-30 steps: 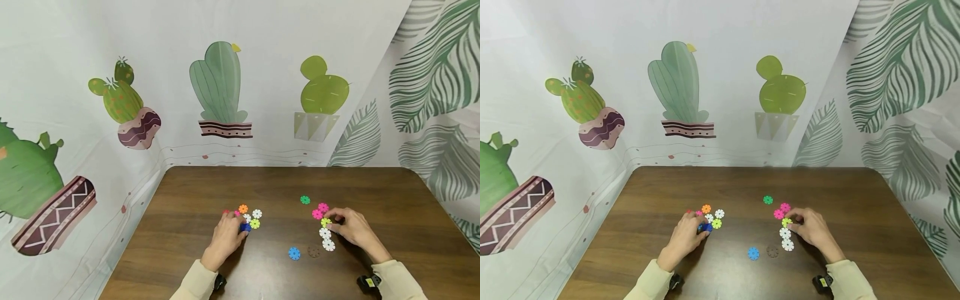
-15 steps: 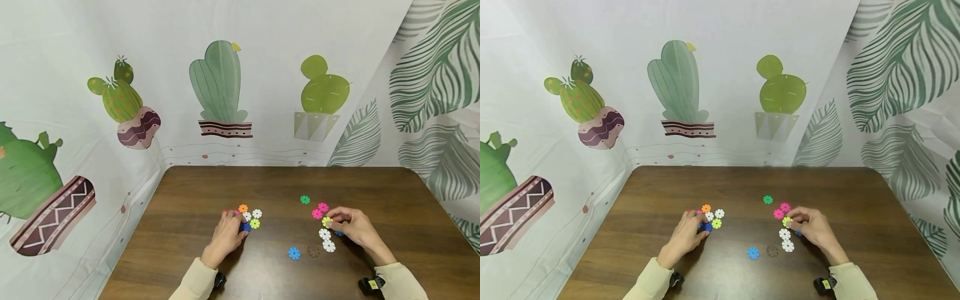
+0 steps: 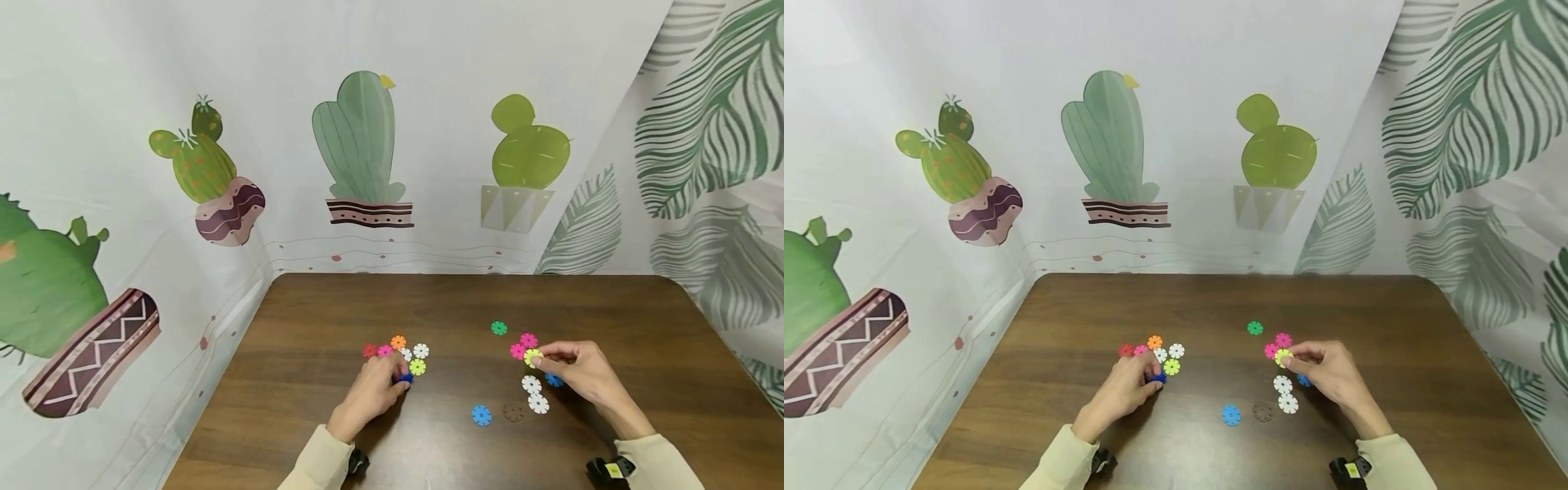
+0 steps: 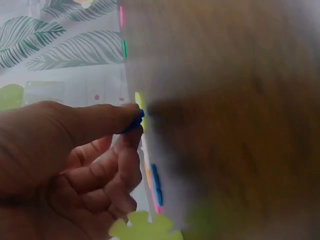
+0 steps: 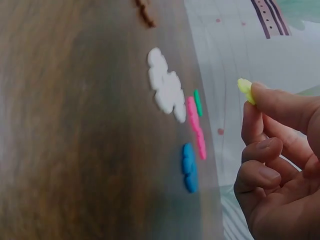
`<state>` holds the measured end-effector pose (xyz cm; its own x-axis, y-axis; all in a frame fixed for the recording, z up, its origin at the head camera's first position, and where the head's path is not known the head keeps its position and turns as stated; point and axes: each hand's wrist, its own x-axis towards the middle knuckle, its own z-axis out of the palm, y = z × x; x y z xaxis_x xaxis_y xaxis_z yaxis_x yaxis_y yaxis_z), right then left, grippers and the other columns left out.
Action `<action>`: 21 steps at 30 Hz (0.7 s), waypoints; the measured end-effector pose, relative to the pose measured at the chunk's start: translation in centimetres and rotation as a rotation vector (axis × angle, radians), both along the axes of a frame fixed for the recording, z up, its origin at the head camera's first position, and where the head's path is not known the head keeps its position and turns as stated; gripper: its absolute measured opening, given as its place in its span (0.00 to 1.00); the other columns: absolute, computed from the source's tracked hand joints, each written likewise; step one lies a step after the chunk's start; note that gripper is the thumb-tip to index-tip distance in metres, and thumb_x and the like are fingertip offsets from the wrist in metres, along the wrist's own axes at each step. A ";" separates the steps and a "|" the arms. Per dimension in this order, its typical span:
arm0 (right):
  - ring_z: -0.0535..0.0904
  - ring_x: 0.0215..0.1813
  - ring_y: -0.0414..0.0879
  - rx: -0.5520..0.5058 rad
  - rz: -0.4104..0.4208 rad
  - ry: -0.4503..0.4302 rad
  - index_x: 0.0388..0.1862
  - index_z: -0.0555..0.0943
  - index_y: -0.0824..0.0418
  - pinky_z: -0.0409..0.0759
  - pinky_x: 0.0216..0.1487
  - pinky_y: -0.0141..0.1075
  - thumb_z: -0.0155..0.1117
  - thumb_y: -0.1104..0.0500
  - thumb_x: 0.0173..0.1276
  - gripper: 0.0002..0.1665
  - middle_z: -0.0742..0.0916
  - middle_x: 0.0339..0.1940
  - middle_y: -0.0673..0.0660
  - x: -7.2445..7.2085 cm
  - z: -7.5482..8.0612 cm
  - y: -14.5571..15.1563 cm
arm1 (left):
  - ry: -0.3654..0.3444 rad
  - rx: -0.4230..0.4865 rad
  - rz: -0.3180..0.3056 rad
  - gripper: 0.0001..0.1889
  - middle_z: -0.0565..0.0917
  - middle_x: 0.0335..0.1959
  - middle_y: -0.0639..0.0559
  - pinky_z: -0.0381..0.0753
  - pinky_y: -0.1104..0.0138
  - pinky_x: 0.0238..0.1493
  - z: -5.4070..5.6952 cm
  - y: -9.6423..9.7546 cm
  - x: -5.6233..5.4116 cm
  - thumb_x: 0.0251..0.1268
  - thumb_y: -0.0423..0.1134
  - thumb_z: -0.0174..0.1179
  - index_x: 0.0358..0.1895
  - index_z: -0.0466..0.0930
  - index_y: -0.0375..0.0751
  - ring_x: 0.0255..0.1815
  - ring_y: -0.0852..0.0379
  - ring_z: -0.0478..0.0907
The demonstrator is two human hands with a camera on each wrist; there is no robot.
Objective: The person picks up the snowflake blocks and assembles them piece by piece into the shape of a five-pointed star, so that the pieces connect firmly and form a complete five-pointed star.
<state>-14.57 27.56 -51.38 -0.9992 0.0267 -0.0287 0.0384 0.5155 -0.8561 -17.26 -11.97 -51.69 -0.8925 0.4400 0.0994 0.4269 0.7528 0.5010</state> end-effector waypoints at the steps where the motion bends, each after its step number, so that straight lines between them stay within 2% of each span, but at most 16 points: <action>1: 0.76 0.32 0.34 -0.004 -0.003 0.004 0.48 0.92 0.65 0.76 0.30 0.31 0.78 0.54 0.70 0.16 0.90 0.32 0.45 0.0 0.1 0.0 | -0.024 0.039 -0.013 0.10 0.88 0.29 0.54 0.79 0.69 0.35 0.1 0.1 0.1 0.64 0.34 0.77 0.39 0.82 0.45 0.29 0.66 0.80; 4: 0.74 0.30 0.35 -0.023 -0.010 0.026 0.48 0.91 0.65 0.74 0.28 0.32 0.78 0.53 0.71 0.16 0.88 0.30 0.42 0.1 0.6 -0.3 | -0.080 0.182 -0.034 0.05 0.90 0.29 0.52 0.81 0.74 0.33 0.9 0.3 0.3 0.66 0.33 0.75 0.37 0.86 0.42 0.26 0.71 0.79; 9: 0.76 0.29 0.37 -0.071 -0.007 0.111 0.48 0.92 0.63 0.75 0.28 0.33 0.77 0.54 0.72 0.14 0.89 0.31 0.41 0.5 2.0 -1.3 | -0.143 0.413 0.018 0.03 0.92 0.32 0.48 0.86 0.74 0.34 3.3 0.7 0.8 0.64 0.30 0.71 0.39 0.90 0.39 0.27 0.71 0.82; 12: 0.80 0.30 0.38 -0.104 -0.003 0.160 0.48 0.92 0.62 0.77 0.30 0.32 0.77 0.55 0.71 0.12 0.92 0.32 0.41 0.9 3.0 -2.2 | -0.211 0.553 0.053 0.04 0.93 0.34 0.40 0.88 0.73 0.35 4.9 1.1 1.2 0.65 0.30 0.69 0.40 0.91 0.37 0.27 0.68 0.85; 15: 0.83 0.30 0.38 -0.135 0.003 0.197 0.47 0.91 0.61 0.79 0.30 0.33 0.77 0.57 0.71 0.11 0.94 0.32 0.42 1.1 4.1 -2.9 | -0.302 0.707 0.050 0.06 0.92 0.37 0.31 0.89 0.71 0.35 6.2 1.5 1.4 0.67 0.31 0.69 0.43 0.90 0.33 0.27 0.65 0.88; 17: 0.84 0.29 0.39 -0.153 0.012 0.218 0.46 0.91 0.61 0.79 0.28 0.34 0.77 0.57 0.71 0.10 0.94 0.31 0.43 1.3 4.8 -3.4 | -0.374 0.803 0.036 0.08 0.92 0.36 0.34 0.90 0.71 0.36 7.0 1.8 1.5 0.68 0.32 0.70 0.45 0.89 0.29 0.27 0.64 0.89; 21: 0.87 0.30 0.41 -0.196 0.040 0.249 0.45 0.91 0.63 0.81 0.28 0.34 0.77 0.60 0.71 0.08 0.94 0.30 0.43 1.9 6.4 -4.5 | -0.519 0.996 -0.011 0.12 0.92 0.31 0.50 0.90 0.71 0.36 8.2 2.4 2.0 0.68 0.31 0.72 0.45 0.85 0.23 0.25 0.64 0.88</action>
<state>-12.71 23.11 -44.94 -0.9762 0.0057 0.2166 -0.2021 0.3366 -0.9197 -15.29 -9.57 -43.52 -0.9245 0.3800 0.0286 -0.0042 -0.0853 0.9963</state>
